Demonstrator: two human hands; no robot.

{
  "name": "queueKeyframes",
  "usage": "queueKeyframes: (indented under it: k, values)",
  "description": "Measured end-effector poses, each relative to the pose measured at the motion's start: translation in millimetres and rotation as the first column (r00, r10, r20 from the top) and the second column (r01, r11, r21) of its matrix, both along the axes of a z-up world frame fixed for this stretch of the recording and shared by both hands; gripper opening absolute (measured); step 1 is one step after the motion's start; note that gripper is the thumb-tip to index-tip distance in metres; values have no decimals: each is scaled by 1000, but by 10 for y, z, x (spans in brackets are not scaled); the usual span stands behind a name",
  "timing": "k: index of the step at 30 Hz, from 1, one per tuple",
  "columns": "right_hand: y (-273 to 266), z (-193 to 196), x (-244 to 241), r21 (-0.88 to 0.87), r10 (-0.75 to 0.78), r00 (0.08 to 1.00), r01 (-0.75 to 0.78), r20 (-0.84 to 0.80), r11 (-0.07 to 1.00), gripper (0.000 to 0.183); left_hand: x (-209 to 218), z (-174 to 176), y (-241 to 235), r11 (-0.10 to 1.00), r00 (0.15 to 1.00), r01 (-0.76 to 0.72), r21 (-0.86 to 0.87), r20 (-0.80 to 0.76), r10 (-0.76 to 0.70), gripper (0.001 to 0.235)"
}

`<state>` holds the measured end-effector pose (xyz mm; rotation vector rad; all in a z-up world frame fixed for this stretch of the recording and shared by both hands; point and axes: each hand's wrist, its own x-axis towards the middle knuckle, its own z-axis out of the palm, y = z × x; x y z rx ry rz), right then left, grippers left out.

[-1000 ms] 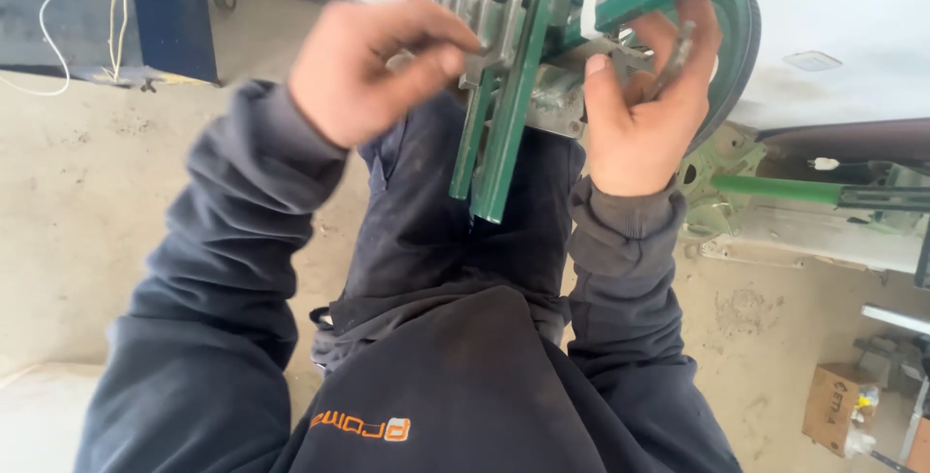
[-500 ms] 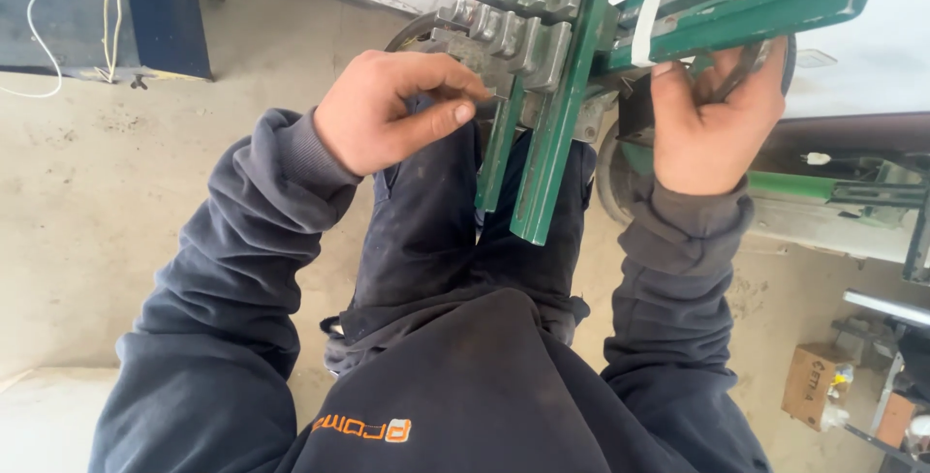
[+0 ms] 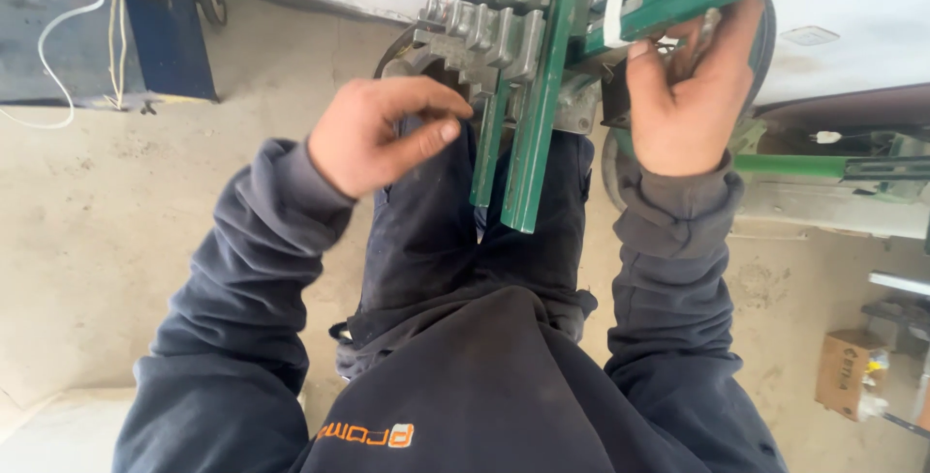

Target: Servicing an industrial machine by tightening bolts with a wrench and adjusting components.

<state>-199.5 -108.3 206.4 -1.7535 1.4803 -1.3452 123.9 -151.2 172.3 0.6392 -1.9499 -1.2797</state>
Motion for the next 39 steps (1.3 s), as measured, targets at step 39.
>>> queueKeyframes:
  k: [39]
  values:
    - [553, 73, 342, -171, 65, 931, -134, -359, 976, 30, -1227, -63, 414, 701, 842, -506, -502, -109, 529, 29]
